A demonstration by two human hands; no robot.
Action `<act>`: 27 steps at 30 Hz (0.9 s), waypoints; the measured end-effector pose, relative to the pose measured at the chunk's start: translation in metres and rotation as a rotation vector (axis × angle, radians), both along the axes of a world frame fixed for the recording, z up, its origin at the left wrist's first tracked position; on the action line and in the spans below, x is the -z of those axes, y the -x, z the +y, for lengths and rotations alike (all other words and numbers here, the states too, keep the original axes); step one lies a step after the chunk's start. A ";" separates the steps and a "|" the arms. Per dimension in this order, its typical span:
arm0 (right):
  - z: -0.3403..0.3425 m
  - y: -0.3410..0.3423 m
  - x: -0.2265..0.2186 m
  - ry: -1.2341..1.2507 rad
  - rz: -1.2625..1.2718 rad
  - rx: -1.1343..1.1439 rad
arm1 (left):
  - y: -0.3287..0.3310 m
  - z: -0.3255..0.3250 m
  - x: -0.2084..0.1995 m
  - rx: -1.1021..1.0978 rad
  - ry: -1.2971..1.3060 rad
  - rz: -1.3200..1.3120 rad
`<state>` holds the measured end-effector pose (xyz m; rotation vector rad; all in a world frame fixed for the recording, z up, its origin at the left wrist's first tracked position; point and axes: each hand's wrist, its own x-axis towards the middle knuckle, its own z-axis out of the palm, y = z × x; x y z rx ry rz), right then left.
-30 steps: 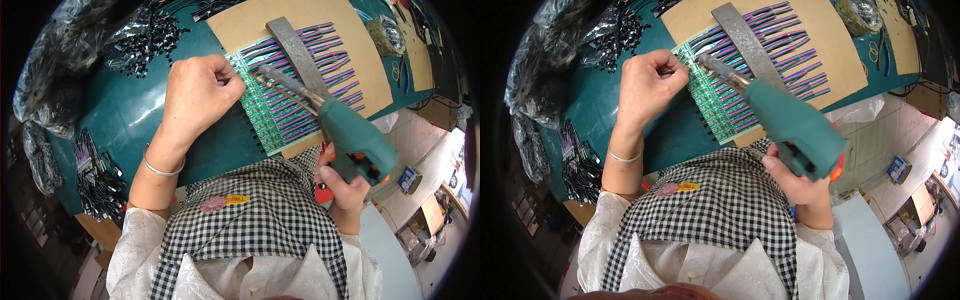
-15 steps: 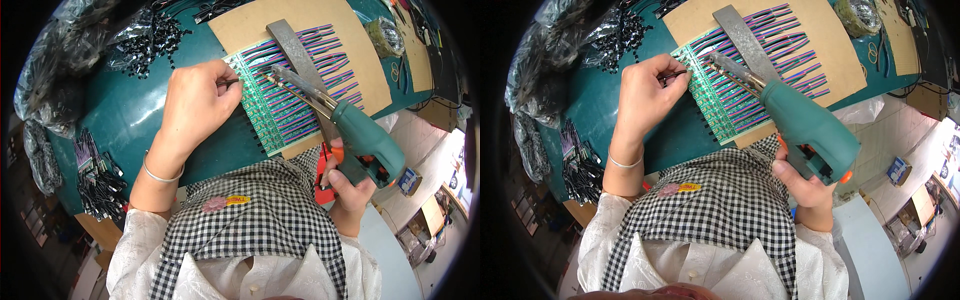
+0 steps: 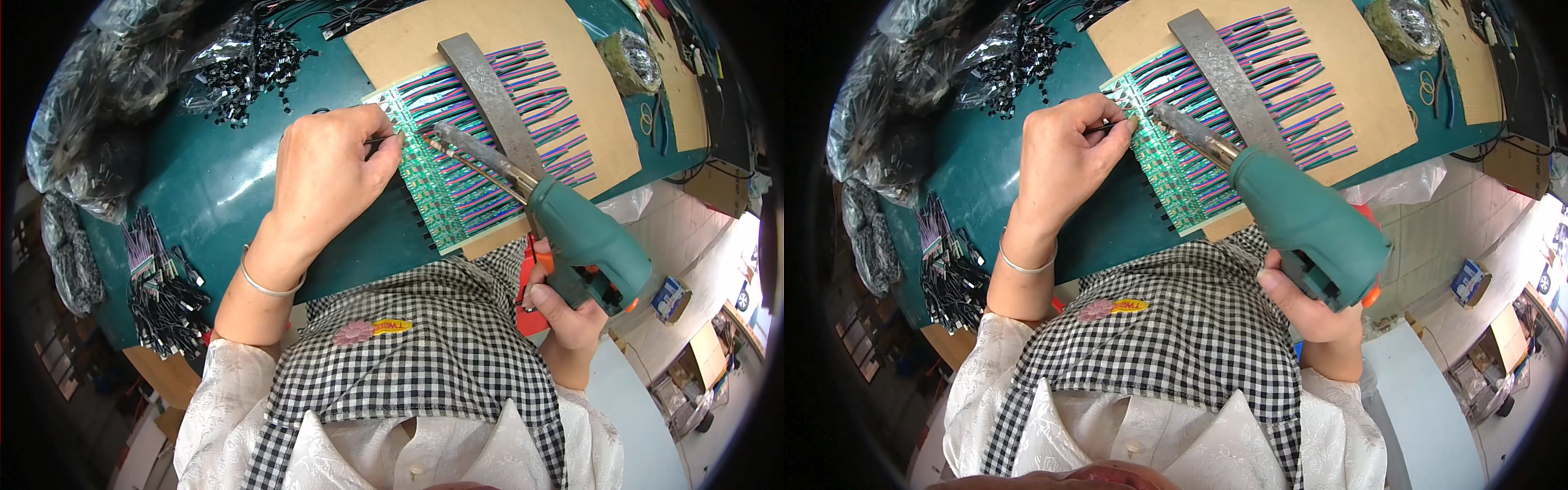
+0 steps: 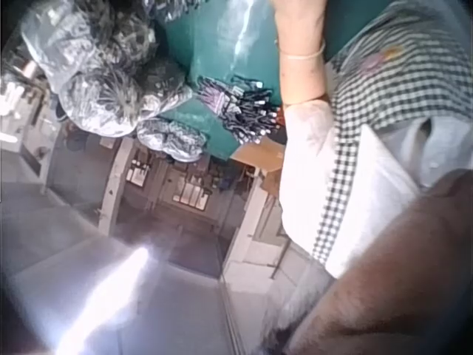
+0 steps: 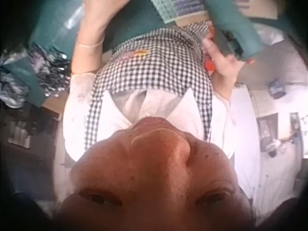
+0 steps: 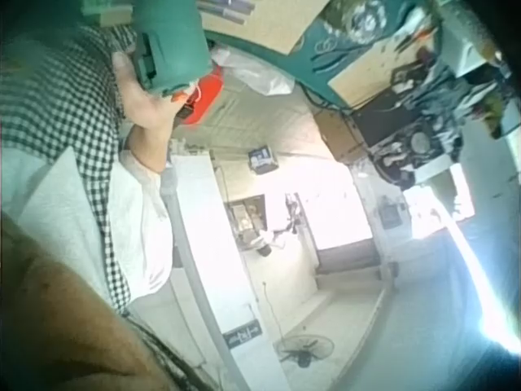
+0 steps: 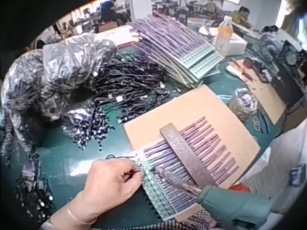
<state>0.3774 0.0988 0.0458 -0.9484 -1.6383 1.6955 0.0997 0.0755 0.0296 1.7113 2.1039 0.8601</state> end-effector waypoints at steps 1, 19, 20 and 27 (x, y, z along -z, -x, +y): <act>-0.001 0.000 0.000 0.001 0.000 -0.001 | 0.001 0.001 -0.001 -0.003 0.026 -0.019; -0.003 0.010 -0.008 0.122 -0.173 0.066 | 0.008 0.014 -0.013 0.012 0.223 -0.079; -0.002 0.010 -0.008 0.089 -0.182 0.055 | 0.008 0.014 -0.013 0.009 0.221 -0.075; -0.002 0.010 -0.002 0.069 0.086 0.171 | 0.006 0.015 -0.013 0.018 0.216 -0.053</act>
